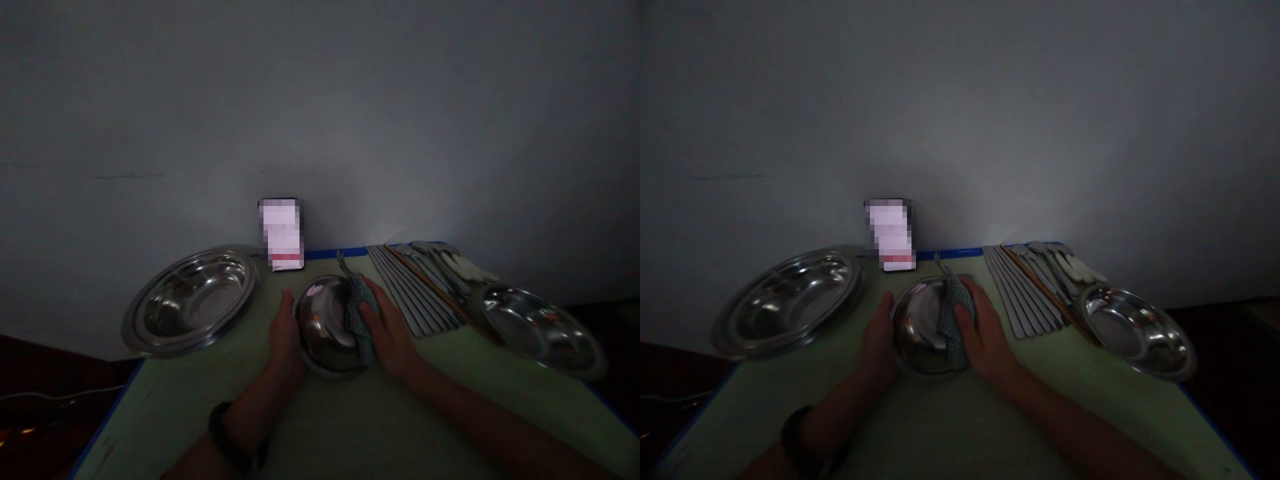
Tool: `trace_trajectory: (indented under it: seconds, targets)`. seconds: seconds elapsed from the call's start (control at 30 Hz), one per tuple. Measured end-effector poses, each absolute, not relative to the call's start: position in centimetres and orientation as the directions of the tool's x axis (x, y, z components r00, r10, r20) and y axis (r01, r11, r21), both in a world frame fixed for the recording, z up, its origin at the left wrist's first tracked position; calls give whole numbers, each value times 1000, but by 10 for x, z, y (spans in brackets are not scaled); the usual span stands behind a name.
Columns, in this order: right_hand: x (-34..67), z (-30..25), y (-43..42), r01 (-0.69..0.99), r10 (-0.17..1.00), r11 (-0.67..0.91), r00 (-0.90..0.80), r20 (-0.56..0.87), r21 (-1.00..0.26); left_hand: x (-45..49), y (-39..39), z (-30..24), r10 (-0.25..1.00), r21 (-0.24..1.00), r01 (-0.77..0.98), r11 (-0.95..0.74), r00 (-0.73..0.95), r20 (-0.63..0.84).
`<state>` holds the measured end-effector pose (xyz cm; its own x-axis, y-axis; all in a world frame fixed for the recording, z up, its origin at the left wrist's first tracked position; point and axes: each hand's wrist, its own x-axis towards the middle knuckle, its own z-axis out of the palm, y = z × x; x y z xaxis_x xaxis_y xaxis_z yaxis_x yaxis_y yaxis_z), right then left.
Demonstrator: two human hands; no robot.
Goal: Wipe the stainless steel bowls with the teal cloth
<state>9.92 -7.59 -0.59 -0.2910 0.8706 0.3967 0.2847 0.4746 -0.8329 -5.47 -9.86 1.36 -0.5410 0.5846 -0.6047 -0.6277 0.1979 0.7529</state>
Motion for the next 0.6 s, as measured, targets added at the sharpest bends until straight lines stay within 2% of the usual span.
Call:
trace_trajectory:
  seconds: [0.07,0.17,0.27,0.33,0.47,0.6]
  targets:
    - [99,-11,-83,377,826,560,-327,460,-738,-53,-98,15,605,729,-668,145,-523,-600]
    - [99,-16,-95,509,732,680,-430,529,-528,-52,-98,17,671,688,-720,86,-469,-574]
    - [95,-18,-102,571,619,767,-539,571,-294,-52,-97,18,730,657,-750,82,-403,-551]
    - [92,-17,-102,594,572,782,-567,593,-187,-52,-96,16,773,647,-759,76,-365,-519]
    - [84,-14,-94,628,551,772,-579,601,-102,-49,-98,10,848,670,-741,33,-333,-411]
    - [74,0,-91,621,545,780,-613,572,-77,-47,-103,5,843,788,-616,-3,-425,-329]
